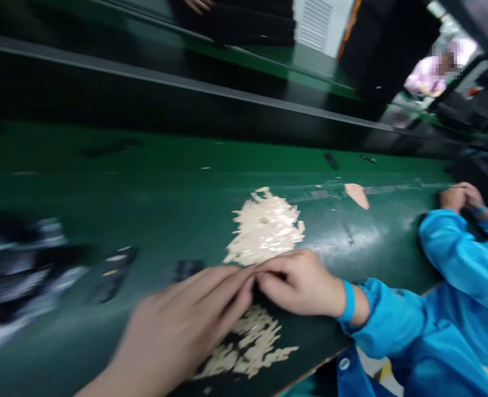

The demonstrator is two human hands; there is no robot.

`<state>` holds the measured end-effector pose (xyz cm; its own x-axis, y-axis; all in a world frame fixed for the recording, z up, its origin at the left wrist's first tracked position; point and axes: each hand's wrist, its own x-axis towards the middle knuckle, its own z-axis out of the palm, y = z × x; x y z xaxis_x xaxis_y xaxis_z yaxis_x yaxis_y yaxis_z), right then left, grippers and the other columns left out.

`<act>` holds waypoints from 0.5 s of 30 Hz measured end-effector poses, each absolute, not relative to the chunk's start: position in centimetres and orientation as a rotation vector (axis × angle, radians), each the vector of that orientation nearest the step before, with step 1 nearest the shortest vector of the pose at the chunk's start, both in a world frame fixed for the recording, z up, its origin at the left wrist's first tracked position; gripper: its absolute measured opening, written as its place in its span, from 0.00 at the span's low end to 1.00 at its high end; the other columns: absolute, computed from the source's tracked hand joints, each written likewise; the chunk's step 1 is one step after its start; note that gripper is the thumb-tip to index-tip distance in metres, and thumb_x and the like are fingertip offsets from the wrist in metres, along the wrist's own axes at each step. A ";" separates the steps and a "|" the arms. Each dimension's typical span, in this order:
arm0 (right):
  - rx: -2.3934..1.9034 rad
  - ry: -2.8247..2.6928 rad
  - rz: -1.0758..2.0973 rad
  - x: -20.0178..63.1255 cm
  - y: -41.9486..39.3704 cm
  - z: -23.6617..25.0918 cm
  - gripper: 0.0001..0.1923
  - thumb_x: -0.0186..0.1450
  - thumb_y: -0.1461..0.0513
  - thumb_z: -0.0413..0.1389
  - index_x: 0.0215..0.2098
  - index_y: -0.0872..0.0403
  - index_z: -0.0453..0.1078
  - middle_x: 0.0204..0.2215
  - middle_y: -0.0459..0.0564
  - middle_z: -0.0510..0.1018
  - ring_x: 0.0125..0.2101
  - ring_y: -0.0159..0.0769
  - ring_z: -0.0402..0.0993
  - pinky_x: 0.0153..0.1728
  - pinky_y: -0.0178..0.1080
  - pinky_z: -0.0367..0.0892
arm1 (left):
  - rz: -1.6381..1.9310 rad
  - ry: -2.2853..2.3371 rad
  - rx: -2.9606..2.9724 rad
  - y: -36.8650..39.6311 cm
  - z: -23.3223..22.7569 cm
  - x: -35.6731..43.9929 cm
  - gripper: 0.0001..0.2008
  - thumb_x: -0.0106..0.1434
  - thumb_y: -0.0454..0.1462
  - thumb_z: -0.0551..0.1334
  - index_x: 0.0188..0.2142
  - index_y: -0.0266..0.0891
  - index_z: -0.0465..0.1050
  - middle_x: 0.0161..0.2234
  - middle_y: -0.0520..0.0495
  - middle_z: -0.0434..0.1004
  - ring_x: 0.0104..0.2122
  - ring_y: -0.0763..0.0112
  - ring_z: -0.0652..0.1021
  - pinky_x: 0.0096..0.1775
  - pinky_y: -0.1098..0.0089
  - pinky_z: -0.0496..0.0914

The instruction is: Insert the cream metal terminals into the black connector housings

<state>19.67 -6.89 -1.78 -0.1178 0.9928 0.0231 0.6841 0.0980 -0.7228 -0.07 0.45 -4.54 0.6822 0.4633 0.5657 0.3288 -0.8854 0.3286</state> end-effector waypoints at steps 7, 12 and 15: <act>-1.597 -1.637 0.967 20.5 -7.4 -2.1 0.12 0.68 0.63 0.54 0.33 0.52 0.81 0.26 0.47 0.84 0.26 0.37 0.79 0.30 0.36 0.69 | 0.739 0.779 2.704 -0.1 -3.6 1.1 0.13 0.73 0.34 0.55 0.38 0.38 0.78 0.31 0.49 0.81 0.31 0.67 0.82 0.31 0.68 0.74; -1.588 -1.515 1.051 20.9 -7.8 -2.2 0.12 0.66 0.63 0.54 0.30 0.53 0.80 0.24 0.46 0.82 0.25 0.36 0.76 0.25 0.34 0.69 | 0.653 0.977 2.707 -0.3 -3.8 0.9 0.14 0.73 0.36 0.57 0.33 0.38 0.78 0.27 0.49 0.77 0.28 0.67 0.79 0.27 0.69 0.69; -1.589 -1.511 1.055 21.0 -8.0 -2.2 0.12 0.66 0.63 0.55 0.30 0.52 0.80 0.24 0.46 0.81 0.24 0.36 0.75 0.25 0.35 0.70 | 0.615 0.954 2.529 -0.3 -3.0 1.0 0.11 0.71 0.38 0.59 0.35 0.39 0.79 0.31 0.50 0.80 0.29 0.69 0.79 0.29 0.71 0.70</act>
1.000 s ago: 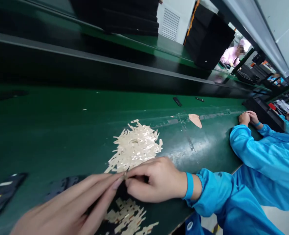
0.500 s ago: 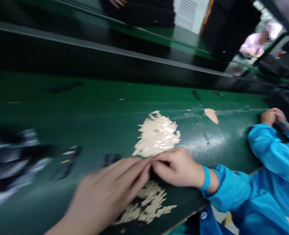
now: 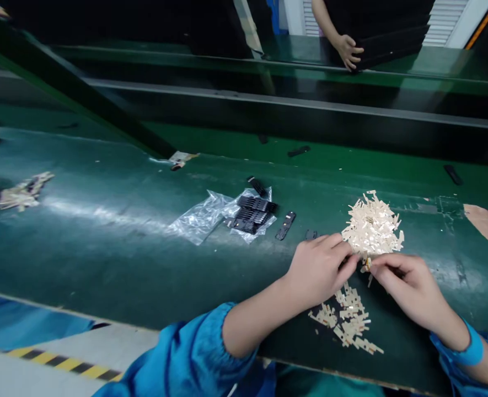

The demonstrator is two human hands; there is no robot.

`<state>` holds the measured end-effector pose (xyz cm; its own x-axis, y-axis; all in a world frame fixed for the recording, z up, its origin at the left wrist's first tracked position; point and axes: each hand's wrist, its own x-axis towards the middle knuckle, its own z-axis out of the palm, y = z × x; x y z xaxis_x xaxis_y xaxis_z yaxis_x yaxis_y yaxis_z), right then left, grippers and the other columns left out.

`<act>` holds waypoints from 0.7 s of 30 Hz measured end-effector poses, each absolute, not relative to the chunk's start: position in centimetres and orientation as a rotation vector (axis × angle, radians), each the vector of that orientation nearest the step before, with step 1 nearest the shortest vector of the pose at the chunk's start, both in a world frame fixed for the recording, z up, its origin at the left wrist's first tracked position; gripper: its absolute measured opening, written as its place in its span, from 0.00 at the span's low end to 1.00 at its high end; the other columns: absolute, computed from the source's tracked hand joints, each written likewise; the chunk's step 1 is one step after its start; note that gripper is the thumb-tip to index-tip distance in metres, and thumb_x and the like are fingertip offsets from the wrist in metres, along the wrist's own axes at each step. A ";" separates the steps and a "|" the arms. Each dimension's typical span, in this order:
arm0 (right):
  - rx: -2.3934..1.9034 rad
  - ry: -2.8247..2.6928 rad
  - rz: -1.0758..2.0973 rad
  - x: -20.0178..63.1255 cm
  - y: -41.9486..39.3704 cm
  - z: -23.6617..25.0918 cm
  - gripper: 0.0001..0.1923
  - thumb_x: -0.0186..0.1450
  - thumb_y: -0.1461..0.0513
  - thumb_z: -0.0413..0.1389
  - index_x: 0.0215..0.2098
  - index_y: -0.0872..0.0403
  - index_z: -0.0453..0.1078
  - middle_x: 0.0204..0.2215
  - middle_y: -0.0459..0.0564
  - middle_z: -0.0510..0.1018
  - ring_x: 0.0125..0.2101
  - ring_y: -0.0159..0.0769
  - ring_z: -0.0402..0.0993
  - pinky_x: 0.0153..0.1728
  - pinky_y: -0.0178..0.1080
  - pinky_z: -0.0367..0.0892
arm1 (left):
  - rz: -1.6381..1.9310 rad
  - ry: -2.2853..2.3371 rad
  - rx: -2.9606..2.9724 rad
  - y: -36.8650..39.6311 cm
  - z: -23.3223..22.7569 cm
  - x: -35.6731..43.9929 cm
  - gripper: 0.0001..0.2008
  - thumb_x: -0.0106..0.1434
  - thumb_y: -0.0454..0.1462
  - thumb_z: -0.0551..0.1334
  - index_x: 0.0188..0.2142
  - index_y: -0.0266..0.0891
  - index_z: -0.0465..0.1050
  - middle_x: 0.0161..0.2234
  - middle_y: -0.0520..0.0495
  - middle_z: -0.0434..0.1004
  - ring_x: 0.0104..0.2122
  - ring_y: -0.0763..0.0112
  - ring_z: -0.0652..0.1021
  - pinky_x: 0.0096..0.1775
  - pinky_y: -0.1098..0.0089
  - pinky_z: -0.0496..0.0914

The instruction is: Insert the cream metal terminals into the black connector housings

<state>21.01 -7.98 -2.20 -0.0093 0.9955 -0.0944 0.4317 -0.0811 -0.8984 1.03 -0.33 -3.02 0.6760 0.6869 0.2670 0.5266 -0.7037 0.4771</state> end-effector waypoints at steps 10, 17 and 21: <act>-1.583 -1.657 1.043 20.9 -8.0 -1.8 0.14 0.68 0.63 0.53 0.30 0.52 0.79 0.26 0.47 0.82 0.26 0.38 0.77 0.26 0.37 0.67 | 0.669 0.914 2.341 -0.6 -2.5 1.0 0.09 0.65 0.37 0.61 0.34 0.40 0.81 0.30 0.51 0.81 0.29 0.70 0.80 0.33 0.70 0.71; -1.570 -1.631 1.061 21.2 -8.2 -1.8 0.13 0.68 0.63 0.53 0.30 0.52 0.78 0.26 0.47 0.82 0.26 0.38 0.77 0.25 0.37 0.67 | 0.566 0.997 2.469 -0.3 -2.9 1.0 0.11 0.67 0.38 0.60 0.32 0.38 0.80 0.29 0.48 0.79 0.30 0.65 0.80 0.30 0.68 0.70; -1.575 -1.670 1.034 21.2 -8.0 -1.7 0.14 0.68 0.63 0.52 0.29 0.52 0.77 0.24 0.47 0.81 0.24 0.37 0.75 0.24 0.37 0.66 | 0.475 0.834 2.057 -0.1 -1.5 1.0 0.11 0.61 0.35 0.64 0.42 0.41 0.81 0.34 0.51 0.81 0.30 0.71 0.78 0.30 0.73 0.71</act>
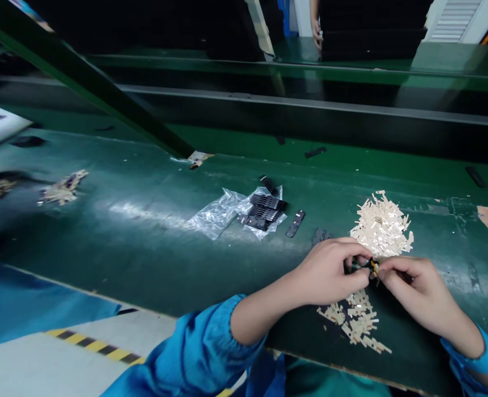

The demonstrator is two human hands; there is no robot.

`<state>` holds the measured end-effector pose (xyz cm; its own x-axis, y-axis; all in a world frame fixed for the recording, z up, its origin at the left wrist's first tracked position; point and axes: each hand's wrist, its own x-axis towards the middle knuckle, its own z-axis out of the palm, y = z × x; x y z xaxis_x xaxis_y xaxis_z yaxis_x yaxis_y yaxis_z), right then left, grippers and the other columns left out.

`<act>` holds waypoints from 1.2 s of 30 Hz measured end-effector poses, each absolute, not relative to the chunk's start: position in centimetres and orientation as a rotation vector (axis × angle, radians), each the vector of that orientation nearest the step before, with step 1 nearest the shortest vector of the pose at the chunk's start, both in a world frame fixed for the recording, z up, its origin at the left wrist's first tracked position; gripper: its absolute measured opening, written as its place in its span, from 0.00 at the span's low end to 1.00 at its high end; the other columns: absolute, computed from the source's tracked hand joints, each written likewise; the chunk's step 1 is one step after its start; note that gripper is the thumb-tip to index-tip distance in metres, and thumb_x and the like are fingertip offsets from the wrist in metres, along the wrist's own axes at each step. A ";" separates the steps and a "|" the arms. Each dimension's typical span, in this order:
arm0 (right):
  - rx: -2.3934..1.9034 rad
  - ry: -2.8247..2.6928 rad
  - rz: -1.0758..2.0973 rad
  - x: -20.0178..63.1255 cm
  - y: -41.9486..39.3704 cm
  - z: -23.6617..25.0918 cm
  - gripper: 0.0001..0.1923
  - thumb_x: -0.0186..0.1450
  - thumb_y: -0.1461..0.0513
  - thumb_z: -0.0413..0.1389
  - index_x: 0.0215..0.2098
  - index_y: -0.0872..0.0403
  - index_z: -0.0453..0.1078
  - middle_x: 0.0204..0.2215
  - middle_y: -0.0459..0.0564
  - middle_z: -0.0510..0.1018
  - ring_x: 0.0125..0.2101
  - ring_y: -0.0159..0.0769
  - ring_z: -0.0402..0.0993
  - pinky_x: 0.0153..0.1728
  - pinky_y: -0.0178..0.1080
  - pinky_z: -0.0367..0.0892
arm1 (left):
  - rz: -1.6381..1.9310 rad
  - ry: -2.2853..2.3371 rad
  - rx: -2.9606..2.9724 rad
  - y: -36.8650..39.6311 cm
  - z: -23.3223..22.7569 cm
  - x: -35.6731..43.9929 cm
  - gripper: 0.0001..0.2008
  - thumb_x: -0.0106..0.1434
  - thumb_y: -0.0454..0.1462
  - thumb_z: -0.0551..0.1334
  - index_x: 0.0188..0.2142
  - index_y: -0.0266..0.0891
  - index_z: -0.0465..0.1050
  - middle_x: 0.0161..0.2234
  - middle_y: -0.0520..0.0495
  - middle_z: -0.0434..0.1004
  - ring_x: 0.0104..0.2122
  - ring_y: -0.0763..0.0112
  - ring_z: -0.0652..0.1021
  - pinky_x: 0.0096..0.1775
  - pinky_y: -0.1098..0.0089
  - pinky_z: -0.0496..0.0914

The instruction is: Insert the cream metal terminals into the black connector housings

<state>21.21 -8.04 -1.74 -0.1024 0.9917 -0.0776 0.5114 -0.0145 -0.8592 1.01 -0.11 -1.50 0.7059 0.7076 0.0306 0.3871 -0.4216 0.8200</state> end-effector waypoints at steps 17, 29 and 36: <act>-1.592 -1.765 0.629 20.6 -8.5 -1.7 0.09 0.69 0.60 0.58 0.35 0.51 0.80 0.23 0.45 0.77 0.22 0.35 0.71 0.26 0.37 0.67 | 0.737 0.732 2.153 -0.9 -1.4 1.1 0.08 0.66 0.34 0.61 0.36 0.39 0.81 0.32 0.48 0.83 0.31 0.70 0.80 0.36 0.70 0.74; -1.581 -1.734 0.742 20.3 -8.3 -1.5 0.11 0.66 0.64 0.56 0.29 0.51 0.80 0.22 0.44 0.80 0.22 0.35 0.74 0.26 0.37 0.67 | 0.707 0.659 2.435 -1.1 -2.0 1.1 0.11 0.68 0.33 0.58 0.35 0.40 0.79 0.31 0.51 0.83 0.31 0.71 0.80 0.34 0.70 0.74; -1.625 -1.663 0.758 20.5 -8.2 -1.6 0.12 0.64 0.63 0.56 0.28 0.51 0.81 0.23 0.46 0.83 0.22 0.37 0.77 0.25 0.37 0.69 | 0.777 0.622 2.292 -1.1 -2.1 1.2 0.09 0.66 0.31 0.60 0.35 0.38 0.80 0.31 0.50 0.83 0.30 0.71 0.80 0.34 0.70 0.73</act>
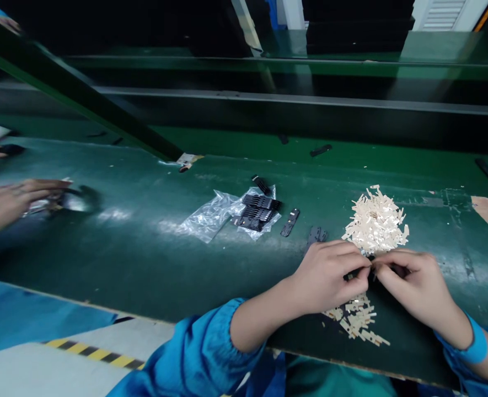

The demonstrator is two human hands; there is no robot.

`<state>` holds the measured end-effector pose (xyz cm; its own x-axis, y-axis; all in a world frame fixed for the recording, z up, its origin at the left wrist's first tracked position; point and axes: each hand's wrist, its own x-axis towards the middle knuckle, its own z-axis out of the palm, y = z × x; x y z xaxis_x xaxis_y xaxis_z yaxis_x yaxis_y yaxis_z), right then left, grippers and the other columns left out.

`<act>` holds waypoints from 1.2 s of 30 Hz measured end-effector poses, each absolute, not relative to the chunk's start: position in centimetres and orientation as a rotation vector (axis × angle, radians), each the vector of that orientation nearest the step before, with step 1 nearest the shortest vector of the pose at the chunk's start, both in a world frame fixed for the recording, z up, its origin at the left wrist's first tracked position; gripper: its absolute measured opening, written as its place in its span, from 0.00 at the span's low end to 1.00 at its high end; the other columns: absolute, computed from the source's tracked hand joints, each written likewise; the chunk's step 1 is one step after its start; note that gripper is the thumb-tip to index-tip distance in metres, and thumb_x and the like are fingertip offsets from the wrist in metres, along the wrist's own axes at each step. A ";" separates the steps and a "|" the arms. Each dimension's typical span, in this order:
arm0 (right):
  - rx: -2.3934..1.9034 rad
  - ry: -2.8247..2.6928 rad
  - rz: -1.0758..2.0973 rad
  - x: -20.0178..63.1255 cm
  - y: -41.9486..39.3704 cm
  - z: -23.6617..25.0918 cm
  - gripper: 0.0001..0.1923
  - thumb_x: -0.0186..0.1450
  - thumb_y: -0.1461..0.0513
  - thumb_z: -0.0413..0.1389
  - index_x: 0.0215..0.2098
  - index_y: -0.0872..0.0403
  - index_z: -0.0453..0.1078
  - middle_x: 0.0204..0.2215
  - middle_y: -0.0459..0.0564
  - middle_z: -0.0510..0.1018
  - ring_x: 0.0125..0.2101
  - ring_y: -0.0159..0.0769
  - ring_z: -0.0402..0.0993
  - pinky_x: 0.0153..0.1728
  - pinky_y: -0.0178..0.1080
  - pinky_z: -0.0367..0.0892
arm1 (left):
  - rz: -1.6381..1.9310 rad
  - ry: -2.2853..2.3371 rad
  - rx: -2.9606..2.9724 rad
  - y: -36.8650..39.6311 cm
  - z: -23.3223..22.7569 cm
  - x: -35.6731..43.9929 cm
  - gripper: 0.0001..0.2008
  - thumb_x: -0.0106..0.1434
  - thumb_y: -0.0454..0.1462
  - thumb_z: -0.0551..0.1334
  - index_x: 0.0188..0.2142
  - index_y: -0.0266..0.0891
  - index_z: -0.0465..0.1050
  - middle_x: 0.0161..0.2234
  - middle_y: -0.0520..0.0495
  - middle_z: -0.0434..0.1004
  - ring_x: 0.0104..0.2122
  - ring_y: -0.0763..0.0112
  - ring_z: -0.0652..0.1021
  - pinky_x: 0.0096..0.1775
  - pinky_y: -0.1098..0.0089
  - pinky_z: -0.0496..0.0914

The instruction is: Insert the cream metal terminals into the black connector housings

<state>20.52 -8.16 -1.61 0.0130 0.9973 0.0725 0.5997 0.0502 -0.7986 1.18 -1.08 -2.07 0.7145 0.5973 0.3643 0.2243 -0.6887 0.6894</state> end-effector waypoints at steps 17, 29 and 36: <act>-1.367 -1.692 0.567 21.2 -7.7 -2.7 0.08 0.69 0.60 0.65 0.45 0.50 0.75 0.31 0.47 0.76 0.26 0.36 0.69 0.26 0.38 0.65 | 0.549 0.843 0.800 -0.7 -1.5 1.9 0.08 0.59 0.40 0.67 0.34 0.37 0.76 0.26 0.52 0.69 0.25 0.76 0.70 0.23 0.77 0.65; -1.351 -1.359 0.835 21.0 -8.1 -2.5 0.03 0.68 0.65 0.63 0.36 0.49 0.77 0.29 0.46 0.74 0.28 0.36 0.69 0.26 0.38 0.64 | 0.210 0.626 0.571 -1.2 -2.6 1.8 0.13 0.59 0.44 0.65 0.38 0.35 0.75 0.29 0.49 0.71 0.24 0.73 0.71 0.21 0.75 0.66; -1.266 -1.505 0.809 21.0 -8.0 -2.5 0.12 0.66 0.69 0.62 0.44 0.48 0.76 0.35 0.48 0.74 0.31 0.37 0.69 0.29 0.39 0.65 | 0.070 0.459 0.405 -0.8 -3.8 1.4 0.19 0.64 0.50 0.55 0.35 0.37 0.73 0.23 0.52 0.64 0.21 0.71 0.70 0.18 0.74 0.66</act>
<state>21.00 -8.02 -2.52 0.0140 0.9669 0.2549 0.3203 0.2372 -0.9171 1.45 -0.76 -3.82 0.8954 0.1561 -0.4170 0.0240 0.9183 0.3953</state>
